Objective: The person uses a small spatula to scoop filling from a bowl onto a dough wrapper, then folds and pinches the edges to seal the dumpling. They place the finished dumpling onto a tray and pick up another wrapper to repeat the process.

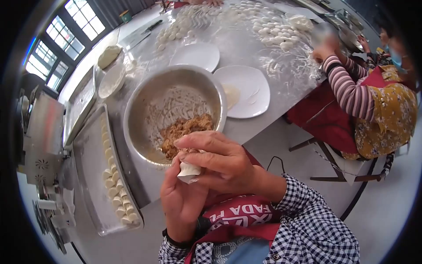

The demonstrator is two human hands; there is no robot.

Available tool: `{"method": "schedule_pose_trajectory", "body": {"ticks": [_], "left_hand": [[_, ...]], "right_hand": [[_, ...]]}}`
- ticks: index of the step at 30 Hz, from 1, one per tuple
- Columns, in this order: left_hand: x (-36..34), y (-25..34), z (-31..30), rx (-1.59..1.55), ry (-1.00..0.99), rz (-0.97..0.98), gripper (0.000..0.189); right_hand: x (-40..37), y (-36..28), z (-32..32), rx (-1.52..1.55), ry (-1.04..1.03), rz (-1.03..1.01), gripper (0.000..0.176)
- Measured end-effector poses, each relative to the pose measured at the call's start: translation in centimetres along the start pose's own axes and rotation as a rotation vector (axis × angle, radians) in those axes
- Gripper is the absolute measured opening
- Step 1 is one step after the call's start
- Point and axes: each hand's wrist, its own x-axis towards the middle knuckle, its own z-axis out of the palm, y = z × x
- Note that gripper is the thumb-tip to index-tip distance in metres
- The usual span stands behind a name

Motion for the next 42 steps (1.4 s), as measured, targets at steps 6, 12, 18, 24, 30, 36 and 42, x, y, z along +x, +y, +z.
{"method": "schedule_pose_trajectory", "body": {"ticks": [6, 12, 18, 24, 30, 36, 42], "left_hand": [[-0.1, 0.1, 0.6, -0.006, 0.075, -0.058, 0.029], [0.0, 0.0, 0.3, -0.015, 0.157, -0.091, 0.030], [-0.1, 0.1, -0.5, -0.026, 0.014, -0.095, 0.029], [-0.4, -0.2, 0.3, 0.021, 0.090, -0.057, 0.031], [-0.9, -0.2, 0.3, 0.185, 0.040, -0.025, 0.037], [-1.0, -0.2, 0.8, 0.256, 0.031, -0.039, 0.041], [-0.8, 0.1, 1.4, 0.429, 0.034, -0.057, 0.049]], "right_hand": [[0.8, 0.1, 0.0, -0.072, -0.070, -0.076, 0.029], [1.0, 0.2, -0.3, -0.148, -0.185, -0.157, 0.024], [1.0, -0.4, 0.2, -0.038, -0.098, -0.003, 0.024], [1.0, -0.6, -0.5, -0.031, -0.152, -0.030, 0.023], [0.4, -0.5, -1.1, 0.063, -0.190, 0.009, 0.020], [0.9, -0.9, -1.4, 0.115, -0.174, 0.074, 0.021], [0.8, -1.1, -1.8, 0.138, -0.225, 0.102, 0.019]]}}
